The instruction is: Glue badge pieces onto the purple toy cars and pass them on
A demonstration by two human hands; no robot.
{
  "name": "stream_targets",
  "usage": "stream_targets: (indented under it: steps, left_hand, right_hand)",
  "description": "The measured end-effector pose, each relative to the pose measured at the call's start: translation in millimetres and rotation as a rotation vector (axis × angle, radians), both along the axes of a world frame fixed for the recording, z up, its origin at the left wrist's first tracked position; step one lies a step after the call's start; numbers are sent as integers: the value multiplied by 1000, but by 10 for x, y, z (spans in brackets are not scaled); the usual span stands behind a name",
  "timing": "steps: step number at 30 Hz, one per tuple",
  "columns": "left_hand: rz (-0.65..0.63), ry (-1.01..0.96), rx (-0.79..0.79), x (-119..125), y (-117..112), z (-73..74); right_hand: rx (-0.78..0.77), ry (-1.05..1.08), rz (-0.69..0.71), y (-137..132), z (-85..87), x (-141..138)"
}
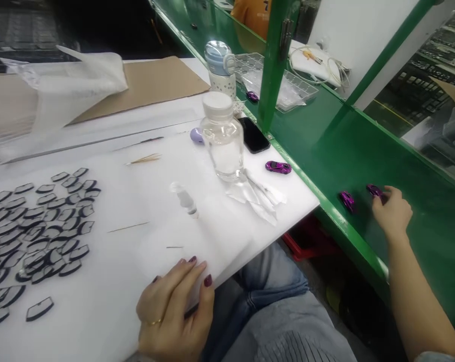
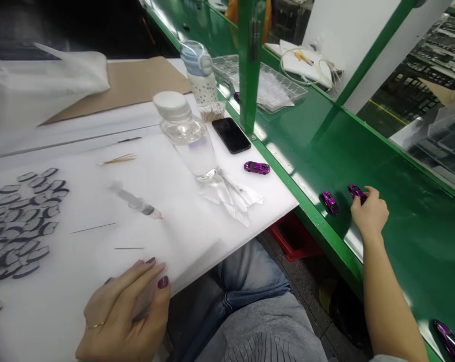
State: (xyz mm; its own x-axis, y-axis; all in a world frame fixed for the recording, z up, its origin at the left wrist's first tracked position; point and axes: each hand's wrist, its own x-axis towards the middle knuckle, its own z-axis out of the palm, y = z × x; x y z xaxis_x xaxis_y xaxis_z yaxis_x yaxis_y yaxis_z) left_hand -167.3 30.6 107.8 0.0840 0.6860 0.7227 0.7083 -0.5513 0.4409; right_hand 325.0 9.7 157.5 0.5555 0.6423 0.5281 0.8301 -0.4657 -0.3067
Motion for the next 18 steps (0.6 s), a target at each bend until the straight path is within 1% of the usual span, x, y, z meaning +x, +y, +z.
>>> stream_targets:
  steps: [1, 2, 3, 4, 5, 6, 7, 9, 10, 11, 12, 13, 14, 15, 17, 18]
  left_hand:
    - [1, 4, 2, 11, 3, 16]
    - [2, 10, 3, 22, 6, 33]
    - [4, 18, 6, 33, 9, 51]
    - [10, 28, 5, 43, 11, 69]
    - [18, 39, 0, 51, 13, 90]
    - [28, 48, -10, 56, 13, 113]
    - [37, 56, -20, 59, 11, 140]
    - [38, 67, -41, 58, -1, 206]
    - [33, 67, -54, 57, -12, 242]
    - [28, 58, -70, 58, -26, 278]
    - [25, 38, -89, 62, -42, 311]
    - [29, 13, -106, 73, -60, 339]
    - [47, -12, -118, 91, -79, 360]
    - [83, -29, -119, 117, -97, 375]
    - [178, -25, -91, 180, -130, 390]
    - [213, -7, -80, 211, -144, 396]
  right_hand:
    - [30, -14, 59, 85, 10, -207]
    - [54, -21, 139, 180, 14, -472]
    - [78, -23, 238, 279, 16, -784]
    - [66, -12, 377, 374, 21, -1128]
    - [43, 3, 574, 461, 31, -1486]
    - [3, 61, 895, 536, 48, -1835]
    - [-20, 101, 1156, 599, 72, -2156]
    - [-65, 131, 1473, 690, 134, -2653]
    - [-98, 149, 1582, 725, 167, -2814]
    - [-146, 192, 1648, 756, 201, -2917]
    - [-206, 268, 1675, 789, 234, -2972]
    - [-265, 378, 1658, 826, 264, -2990]
    - [-304, 508, 1597, 868, 288, -2988]
    - [-315, 634, 1503, 915, 306, -2980]
    - [-255, 799, 1297, 1020, 320, -2987]
    - [-209, 833, 1228, 1073, 318, -3011]
